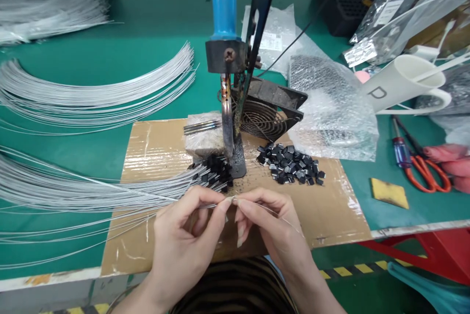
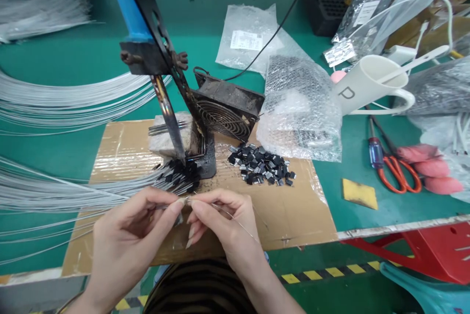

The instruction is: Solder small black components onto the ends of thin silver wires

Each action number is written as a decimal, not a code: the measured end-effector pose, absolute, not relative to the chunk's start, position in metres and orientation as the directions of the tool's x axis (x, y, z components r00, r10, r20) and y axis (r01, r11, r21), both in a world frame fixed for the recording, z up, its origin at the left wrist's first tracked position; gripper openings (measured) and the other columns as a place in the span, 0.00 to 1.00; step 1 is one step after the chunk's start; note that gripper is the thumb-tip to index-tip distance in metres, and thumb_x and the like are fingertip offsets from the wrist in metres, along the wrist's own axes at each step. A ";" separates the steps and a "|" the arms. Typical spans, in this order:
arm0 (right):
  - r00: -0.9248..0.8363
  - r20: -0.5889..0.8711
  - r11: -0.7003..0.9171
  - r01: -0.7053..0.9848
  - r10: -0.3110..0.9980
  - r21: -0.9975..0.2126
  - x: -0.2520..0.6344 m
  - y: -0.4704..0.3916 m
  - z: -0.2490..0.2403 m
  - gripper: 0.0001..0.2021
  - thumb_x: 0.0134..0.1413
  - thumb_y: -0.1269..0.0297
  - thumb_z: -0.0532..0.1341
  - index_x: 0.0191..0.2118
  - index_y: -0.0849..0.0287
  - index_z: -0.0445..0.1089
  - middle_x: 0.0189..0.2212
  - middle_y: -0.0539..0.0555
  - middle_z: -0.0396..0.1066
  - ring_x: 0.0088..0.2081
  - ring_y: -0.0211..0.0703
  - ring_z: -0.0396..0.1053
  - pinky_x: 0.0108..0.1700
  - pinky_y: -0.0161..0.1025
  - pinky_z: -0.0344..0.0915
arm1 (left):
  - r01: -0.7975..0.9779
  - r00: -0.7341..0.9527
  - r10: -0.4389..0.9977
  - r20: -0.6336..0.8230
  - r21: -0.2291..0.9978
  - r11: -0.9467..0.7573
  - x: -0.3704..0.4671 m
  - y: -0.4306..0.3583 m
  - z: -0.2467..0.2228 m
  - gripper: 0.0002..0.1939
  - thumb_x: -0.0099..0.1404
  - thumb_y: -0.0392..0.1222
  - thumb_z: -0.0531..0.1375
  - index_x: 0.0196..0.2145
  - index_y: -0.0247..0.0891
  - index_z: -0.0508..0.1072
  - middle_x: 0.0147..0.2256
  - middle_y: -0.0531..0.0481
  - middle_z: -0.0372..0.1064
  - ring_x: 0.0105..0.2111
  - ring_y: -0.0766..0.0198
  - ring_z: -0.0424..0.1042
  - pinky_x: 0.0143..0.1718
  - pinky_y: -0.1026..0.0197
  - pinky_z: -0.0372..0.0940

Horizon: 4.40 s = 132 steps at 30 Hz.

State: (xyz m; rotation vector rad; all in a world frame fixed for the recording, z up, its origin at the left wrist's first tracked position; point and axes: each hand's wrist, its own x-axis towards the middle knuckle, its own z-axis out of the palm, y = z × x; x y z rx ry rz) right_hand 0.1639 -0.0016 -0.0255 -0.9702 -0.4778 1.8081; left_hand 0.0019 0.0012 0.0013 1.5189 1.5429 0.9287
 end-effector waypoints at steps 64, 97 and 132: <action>0.057 -0.227 -0.201 -0.292 0.972 -0.935 0.159 0.005 -0.014 0.04 0.62 0.63 0.70 0.39 0.55 0.83 0.26 0.48 0.77 0.22 0.34 0.72 0.26 0.31 0.74 | 0.261 0.081 0.977 -0.198 0.950 0.171 -0.001 0.020 0.017 0.06 0.68 0.36 0.65 0.32 0.41 0.80 0.34 0.50 0.83 0.31 0.66 0.81 0.34 0.71 0.74; 0.063 0.078 0.056 0.292 0.995 -0.955 0.169 0.003 -0.015 0.12 0.73 0.70 0.50 0.34 0.53 0.57 0.28 0.46 0.58 0.29 0.39 0.59 0.35 0.40 0.58 | 0.281 -0.026 0.987 -0.158 0.947 0.159 0.004 0.040 0.011 0.04 0.65 0.36 0.67 0.31 0.41 0.79 0.35 0.52 0.83 0.32 0.68 0.79 0.32 0.71 0.70; 0.146 0.037 0.031 0.044 0.989 -0.999 0.163 0.027 0.008 0.11 0.60 0.76 0.65 0.31 0.52 0.68 0.49 0.52 0.84 0.52 0.47 0.81 0.57 0.42 0.72 | 0.253 -0.132 0.986 -0.103 0.958 0.134 0.010 0.058 0.020 0.06 0.60 0.32 0.68 0.29 0.43 0.80 0.32 0.57 0.79 0.32 0.72 0.79 0.34 0.77 0.70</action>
